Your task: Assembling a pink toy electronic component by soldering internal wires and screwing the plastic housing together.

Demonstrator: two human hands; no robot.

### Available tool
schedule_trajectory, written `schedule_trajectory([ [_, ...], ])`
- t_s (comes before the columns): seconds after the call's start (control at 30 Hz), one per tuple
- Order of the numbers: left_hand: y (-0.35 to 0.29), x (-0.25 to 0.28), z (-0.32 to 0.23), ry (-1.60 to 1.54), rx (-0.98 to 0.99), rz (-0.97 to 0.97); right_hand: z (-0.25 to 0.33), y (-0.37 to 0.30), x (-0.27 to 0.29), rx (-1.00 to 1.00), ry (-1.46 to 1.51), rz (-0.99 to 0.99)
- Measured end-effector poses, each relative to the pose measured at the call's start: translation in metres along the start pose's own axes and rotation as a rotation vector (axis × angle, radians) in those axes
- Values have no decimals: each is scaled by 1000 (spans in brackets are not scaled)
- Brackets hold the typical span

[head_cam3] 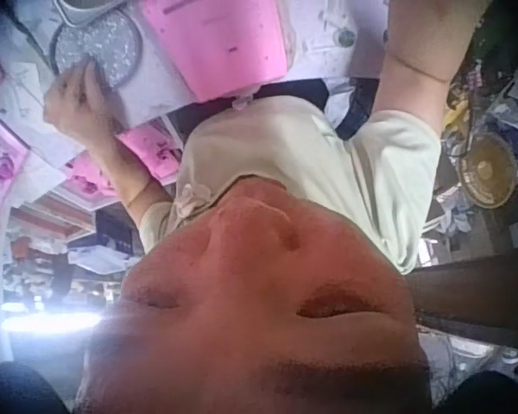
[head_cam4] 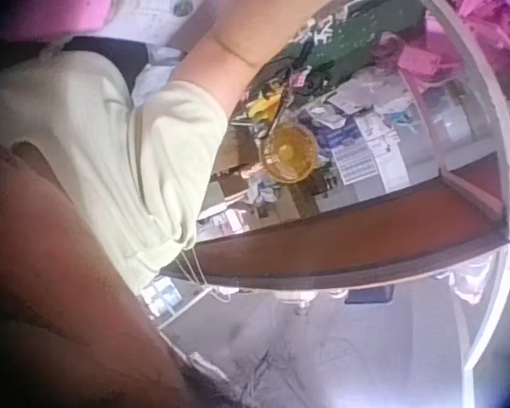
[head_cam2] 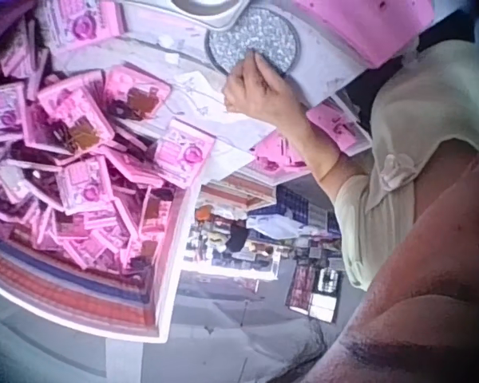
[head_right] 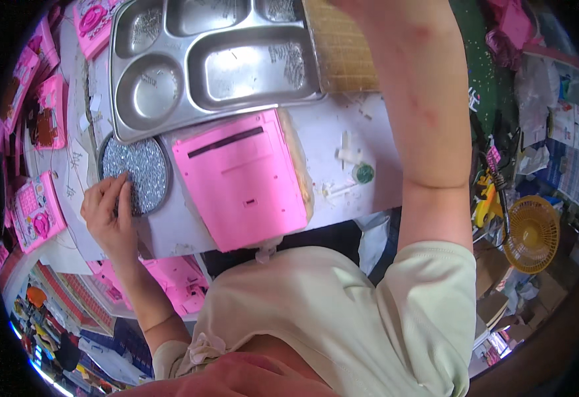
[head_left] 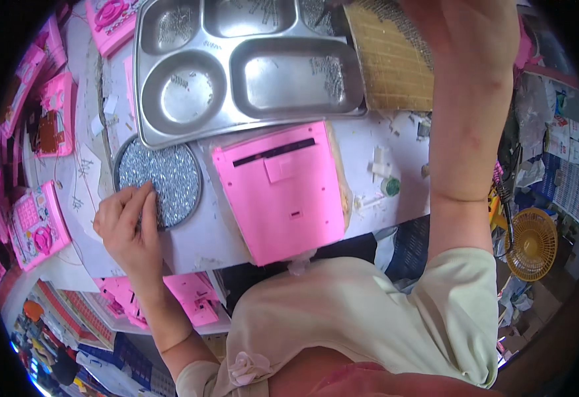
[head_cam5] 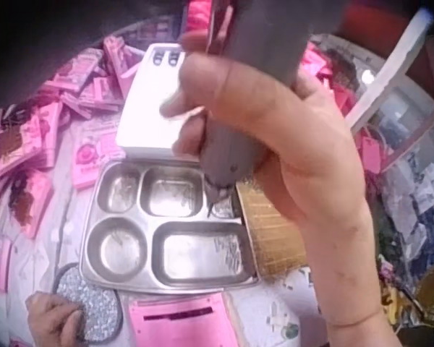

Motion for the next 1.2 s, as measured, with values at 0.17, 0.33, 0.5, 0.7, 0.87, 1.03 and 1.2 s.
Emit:
schedule_trajectory([
  [0.17,-5,-1,0,-75,21,-70,-19,-13,15,-408,-9,168],
  [0.33,-4,0,-44,-330,-118,-89,-9,-65,32,-74,92,629],
  [0.5,14,-18,-120,-549,-395,-68,4,-113,-2,-148,370,232],
  [0.7,11,-28,-150,-594,-417,-177,17,-151,-32,-44,456,157],
  [0.87,3,-22,-159,-608,-416,-191,24,-167,-46,4,421,110],
  [1.03,-4,-22,-163,-617,-422,-201,26,-176,-55,-37,413,96],
  [1.2,-12,-19,-169,-594,-464,-190,24,-183,-61,-35,367,104],
])
Point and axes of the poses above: each hand's wrist, its own y-axis towards the middle knuckle, its own x-axis out of the back of the hand, z = x × y, the point moved 4 cm from there along y, towards the middle knuckle, and after that the axes turned 9 degrees about -x, right-handed, at the moved point
